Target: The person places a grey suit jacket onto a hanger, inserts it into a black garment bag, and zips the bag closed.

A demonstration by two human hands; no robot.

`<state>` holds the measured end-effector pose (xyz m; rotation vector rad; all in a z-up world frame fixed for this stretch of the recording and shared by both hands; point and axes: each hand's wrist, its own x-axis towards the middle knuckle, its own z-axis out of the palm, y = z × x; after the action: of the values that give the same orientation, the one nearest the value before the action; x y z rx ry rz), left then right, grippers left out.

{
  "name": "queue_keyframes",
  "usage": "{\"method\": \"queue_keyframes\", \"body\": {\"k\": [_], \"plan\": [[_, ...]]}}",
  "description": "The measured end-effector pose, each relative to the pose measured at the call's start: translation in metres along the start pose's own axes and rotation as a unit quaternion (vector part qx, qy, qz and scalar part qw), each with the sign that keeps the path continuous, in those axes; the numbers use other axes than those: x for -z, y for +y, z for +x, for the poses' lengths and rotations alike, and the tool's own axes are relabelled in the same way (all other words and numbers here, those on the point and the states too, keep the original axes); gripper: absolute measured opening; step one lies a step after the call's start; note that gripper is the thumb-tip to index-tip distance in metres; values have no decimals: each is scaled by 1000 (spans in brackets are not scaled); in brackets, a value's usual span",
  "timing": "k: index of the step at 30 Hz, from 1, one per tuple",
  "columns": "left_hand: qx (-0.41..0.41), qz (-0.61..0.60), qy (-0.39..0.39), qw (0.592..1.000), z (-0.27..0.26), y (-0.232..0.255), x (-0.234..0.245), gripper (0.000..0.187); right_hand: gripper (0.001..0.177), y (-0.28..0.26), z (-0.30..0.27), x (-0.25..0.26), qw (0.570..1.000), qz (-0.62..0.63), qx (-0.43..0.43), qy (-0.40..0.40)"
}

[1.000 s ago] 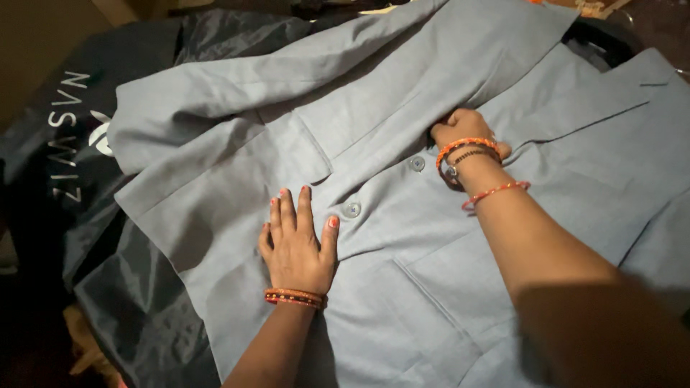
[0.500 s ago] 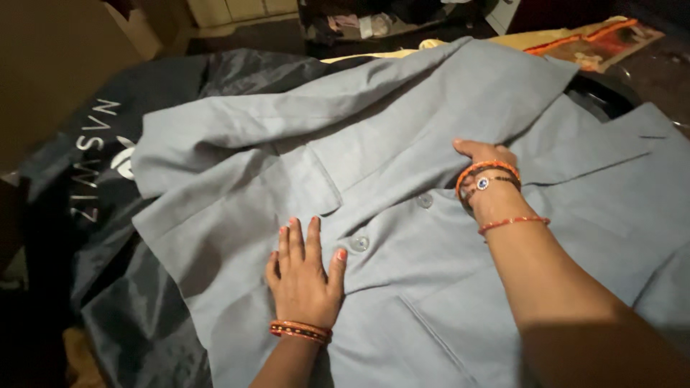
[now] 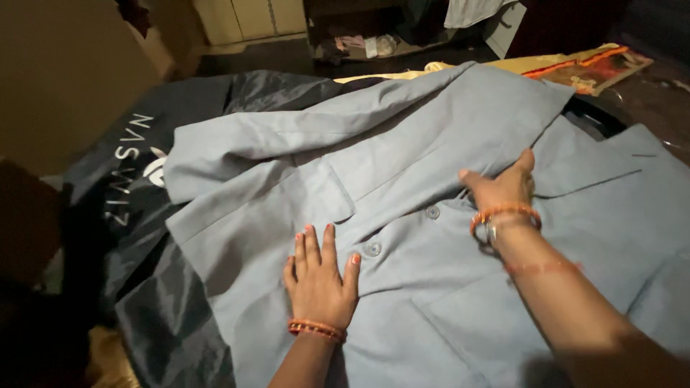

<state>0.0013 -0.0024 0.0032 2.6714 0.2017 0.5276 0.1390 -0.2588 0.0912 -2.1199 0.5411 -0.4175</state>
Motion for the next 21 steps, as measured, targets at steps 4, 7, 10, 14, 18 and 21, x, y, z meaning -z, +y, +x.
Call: {"method": "queue_keyframes", "body": {"k": [4, 7, 10, 14, 18, 21], "plan": [[22, 12, -70, 997, 5, 3, 5, 73, 98, 32, -68, 21, 940, -178, 280, -85], [81, 12, -146, 986, 12, 11, 13, 74, 100, 43, -115, 32, 893, -311, 269, -184], [122, 61, -132, 982, 3, 40, 18, 79, 98, 47, -136, 39, 840, -419, 274, -210], [1, -31, -91, 995, -47, 101, 37, 82, 95, 49, -127, 58, 823, -480, 221, -206], [-62, -4, -319, 946, -83, 133, 67, 79, 96, 60, -102, 94, 870, -447, 63, -199], [-83, 36, -350, 932, -86, 135, 81, 81, 99, 77, -93, 109, 888, -428, 41, -162]]}}
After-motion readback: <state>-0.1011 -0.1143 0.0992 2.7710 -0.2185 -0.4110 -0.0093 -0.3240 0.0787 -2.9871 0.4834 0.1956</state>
